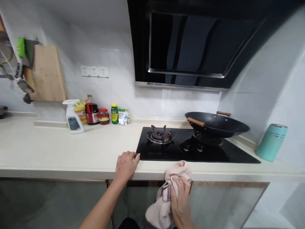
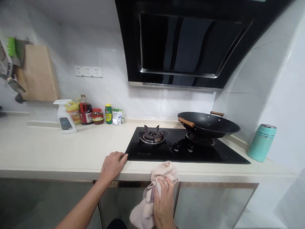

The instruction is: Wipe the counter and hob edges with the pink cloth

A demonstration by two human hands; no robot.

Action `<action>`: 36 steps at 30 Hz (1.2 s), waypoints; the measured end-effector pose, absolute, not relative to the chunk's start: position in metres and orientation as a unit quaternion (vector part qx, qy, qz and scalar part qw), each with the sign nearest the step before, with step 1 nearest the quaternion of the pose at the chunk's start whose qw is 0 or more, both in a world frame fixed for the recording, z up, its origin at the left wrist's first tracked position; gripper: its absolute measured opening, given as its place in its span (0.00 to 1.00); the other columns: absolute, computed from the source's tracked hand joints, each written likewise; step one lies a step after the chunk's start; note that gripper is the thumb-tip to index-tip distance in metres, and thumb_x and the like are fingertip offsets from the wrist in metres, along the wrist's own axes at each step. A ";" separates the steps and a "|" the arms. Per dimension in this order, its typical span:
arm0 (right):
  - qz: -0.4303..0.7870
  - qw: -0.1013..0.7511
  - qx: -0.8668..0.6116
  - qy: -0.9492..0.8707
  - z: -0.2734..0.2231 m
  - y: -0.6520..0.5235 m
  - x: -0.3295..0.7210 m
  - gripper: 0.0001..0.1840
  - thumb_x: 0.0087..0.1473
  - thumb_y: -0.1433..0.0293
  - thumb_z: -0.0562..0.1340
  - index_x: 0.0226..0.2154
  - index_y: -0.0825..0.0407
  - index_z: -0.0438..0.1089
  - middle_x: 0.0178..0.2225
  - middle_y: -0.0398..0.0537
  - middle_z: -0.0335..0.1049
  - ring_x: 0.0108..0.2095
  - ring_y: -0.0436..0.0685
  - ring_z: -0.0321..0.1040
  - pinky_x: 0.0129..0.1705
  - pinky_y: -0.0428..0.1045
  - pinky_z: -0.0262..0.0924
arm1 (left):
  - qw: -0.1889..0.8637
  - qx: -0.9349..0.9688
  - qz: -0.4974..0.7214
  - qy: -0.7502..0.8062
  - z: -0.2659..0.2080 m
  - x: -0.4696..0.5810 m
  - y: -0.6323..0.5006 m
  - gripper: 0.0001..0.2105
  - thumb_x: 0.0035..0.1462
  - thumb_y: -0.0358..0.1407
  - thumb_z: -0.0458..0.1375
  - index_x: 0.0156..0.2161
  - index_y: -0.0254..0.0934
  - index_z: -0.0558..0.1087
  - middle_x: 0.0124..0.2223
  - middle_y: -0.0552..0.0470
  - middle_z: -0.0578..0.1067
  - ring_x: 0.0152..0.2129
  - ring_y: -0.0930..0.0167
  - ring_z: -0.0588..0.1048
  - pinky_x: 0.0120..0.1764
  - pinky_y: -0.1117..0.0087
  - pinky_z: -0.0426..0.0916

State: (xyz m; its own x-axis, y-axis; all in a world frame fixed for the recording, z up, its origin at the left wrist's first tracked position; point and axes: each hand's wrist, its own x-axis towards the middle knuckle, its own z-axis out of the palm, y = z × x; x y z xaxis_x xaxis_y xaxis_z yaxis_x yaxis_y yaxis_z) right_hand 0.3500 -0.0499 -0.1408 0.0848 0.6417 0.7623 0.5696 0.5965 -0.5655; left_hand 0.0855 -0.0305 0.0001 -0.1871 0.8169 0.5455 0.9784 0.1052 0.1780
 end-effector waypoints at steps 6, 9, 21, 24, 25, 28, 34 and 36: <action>0.168 0.609 -0.414 -0.655 -0.033 -0.057 0.375 0.19 0.69 0.57 0.51 0.54 0.45 0.68 0.57 0.53 0.70 0.59 0.62 0.66 0.61 0.60 0.61 | 0.156 -0.616 -0.271 -0.723 -0.003 0.085 -0.029 0.20 0.69 0.48 0.47 0.42 0.42 0.80 0.44 0.44 0.81 0.46 0.59 0.75 0.48 0.59 0.63; 0.136 0.649 -0.411 -0.626 0.004 -0.034 0.385 0.21 0.68 0.54 0.51 0.53 0.47 0.68 0.57 0.53 0.70 0.58 0.62 0.66 0.60 0.59 0.60 | 0.156 -0.615 -0.275 -0.722 -0.004 0.085 -0.030 0.20 0.70 0.47 0.47 0.42 0.41 0.80 0.44 0.45 0.81 0.46 0.59 0.75 0.48 0.59 0.63; -0.058 0.373 -0.528 -0.761 -0.028 0.038 0.423 0.19 0.65 0.55 0.54 0.49 0.48 0.70 0.53 0.55 0.71 0.53 0.65 0.65 0.54 0.60 0.59 | 0.162 -0.615 -0.284 -0.717 -0.006 0.085 -0.031 0.20 0.70 0.47 0.48 0.43 0.40 0.79 0.44 0.45 0.81 0.46 0.60 0.75 0.48 0.59 0.62; -0.083 0.395 -0.486 -0.776 -0.030 0.032 0.404 0.19 0.61 0.56 0.59 0.49 0.50 0.69 0.57 0.58 0.67 0.57 0.66 0.63 0.58 0.61 0.58 | 0.163 -0.614 -0.286 -0.718 -0.008 0.086 -0.030 0.20 0.70 0.47 0.48 0.42 0.40 0.79 0.44 0.45 0.81 0.46 0.60 0.75 0.48 0.59 0.61; -0.085 0.397 -0.476 -0.780 -0.029 0.029 0.394 0.18 0.60 0.58 0.60 0.49 0.50 0.69 0.57 0.58 0.67 0.57 0.66 0.63 0.58 0.61 0.58 | 0.164 -0.613 -0.286 -0.718 -0.008 0.086 -0.029 0.20 0.70 0.47 0.48 0.42 0.40 0.79 0.44 0.45 0.81 0.46 0.60 0.75 0.48 0.58 0.61; -0.056 0.401 -0.435 -0.804 -0.024 0.018 0.354 0.15 0.60 0.62 0.61 0.48 0.48 0.70 0.55 0.55 0.69 0.55 0.64 0.63 0.57 0.59 0.59 | 0.167 -0.614 -0.285 -0.717 -0.007 0.087 -0.028 0.20 0.70 0.47 0.48 0.42 0.39 0.79 0.44 0.44 0.81 0.46 0.59 0.75 0.47 0.58 0.62; -0.009 0.404 -0.347 -0.846 -0.014 0.000 0.271 0.15 0.58 0.65 0.64 0.48 0.47 0.70 0.56 0.52 0.68 0.54 0.64 0.60 0.58 0.59 0.57 | 0.173 -0.617 -0.280 -0.715 -0.004 0.087 -0.031 0.18 0.70 0.45 0.49 0.42 0.40 0.80 0.43 0.45 0.81 0.45 0.59 0.76 0.46 0.58 0.62; -0.002 0.400 -0.334 -0.854 -0.012 0.002 0.264 0.14 0.58 0.66 0.64 0.47 0.47 0.70 0.54 0.52 0.68 0.52 0.63 0.61 0.56 0.58 0.58 | 0.174 -0.618 -0.279 -0.714 -0.004 0.086 -0.032 0.18 0.70 0.45 0.49 0.41 0.41 0.79 0.43 0.45 0.81 0.45 0.59 0.76 0.46 0.58 0.63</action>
